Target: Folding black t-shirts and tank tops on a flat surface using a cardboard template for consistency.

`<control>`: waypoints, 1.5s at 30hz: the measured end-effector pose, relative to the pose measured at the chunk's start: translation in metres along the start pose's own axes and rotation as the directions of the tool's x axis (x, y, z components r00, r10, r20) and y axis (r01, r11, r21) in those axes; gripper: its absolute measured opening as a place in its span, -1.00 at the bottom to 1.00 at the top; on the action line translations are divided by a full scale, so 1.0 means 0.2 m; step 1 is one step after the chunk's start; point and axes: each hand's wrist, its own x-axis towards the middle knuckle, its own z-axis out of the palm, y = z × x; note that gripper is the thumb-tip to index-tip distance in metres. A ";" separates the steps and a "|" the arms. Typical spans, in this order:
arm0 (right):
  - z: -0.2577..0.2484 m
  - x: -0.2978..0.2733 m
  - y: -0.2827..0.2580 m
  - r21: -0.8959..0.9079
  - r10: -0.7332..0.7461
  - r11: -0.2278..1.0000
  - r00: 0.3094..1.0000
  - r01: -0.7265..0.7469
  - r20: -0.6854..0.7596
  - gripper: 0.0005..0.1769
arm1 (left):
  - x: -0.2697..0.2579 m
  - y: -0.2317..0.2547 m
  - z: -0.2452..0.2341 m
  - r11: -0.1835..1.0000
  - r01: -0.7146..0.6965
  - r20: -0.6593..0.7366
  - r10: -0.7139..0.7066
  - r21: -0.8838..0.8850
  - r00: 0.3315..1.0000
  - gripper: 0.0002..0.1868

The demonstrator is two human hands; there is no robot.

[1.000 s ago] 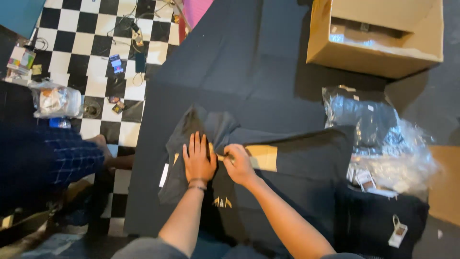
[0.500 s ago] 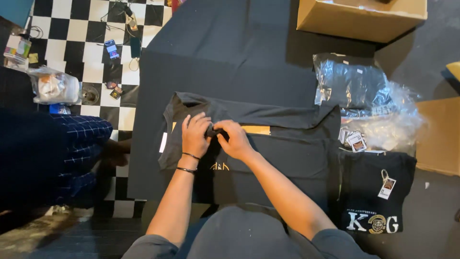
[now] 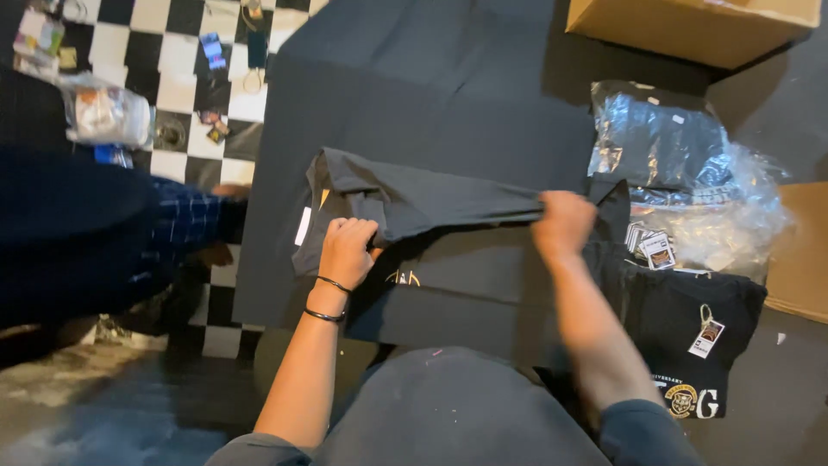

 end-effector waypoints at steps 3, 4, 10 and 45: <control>0.08 -0.23 0.47 -0.183 0.010 0.983 0.999 -0.017 -0.041 -0.76 | -0.10 0.01 0.03 0.999 0.027 0.141 -0.031 0.029 0.990 -0.48; 0.07 -0.27 0.57 -0.182 0.002 0.983 0.999 -0.008 -0.035 -0.76 | -0.11 0.02 0.05 0.999 0.036 0.141 -0.040 0.027 0.989 -0.48; -0.26 -0.34 0.51 -0.438 0.090 0.896 0.996 -0.070 0.024 -0.69 | -0.09 0.07 -0.05 0.989 0.147 0.525 -0.130 0.009 0.841 -0.85; -0.17 -0.54 -1.43 0.648 -0.555 0.712 0.783 0.272 0.281 -0.92 | 0.30 -0.54 0.06 0.689 0.699 0.256 -0.652 -0.193 0.713 -0.66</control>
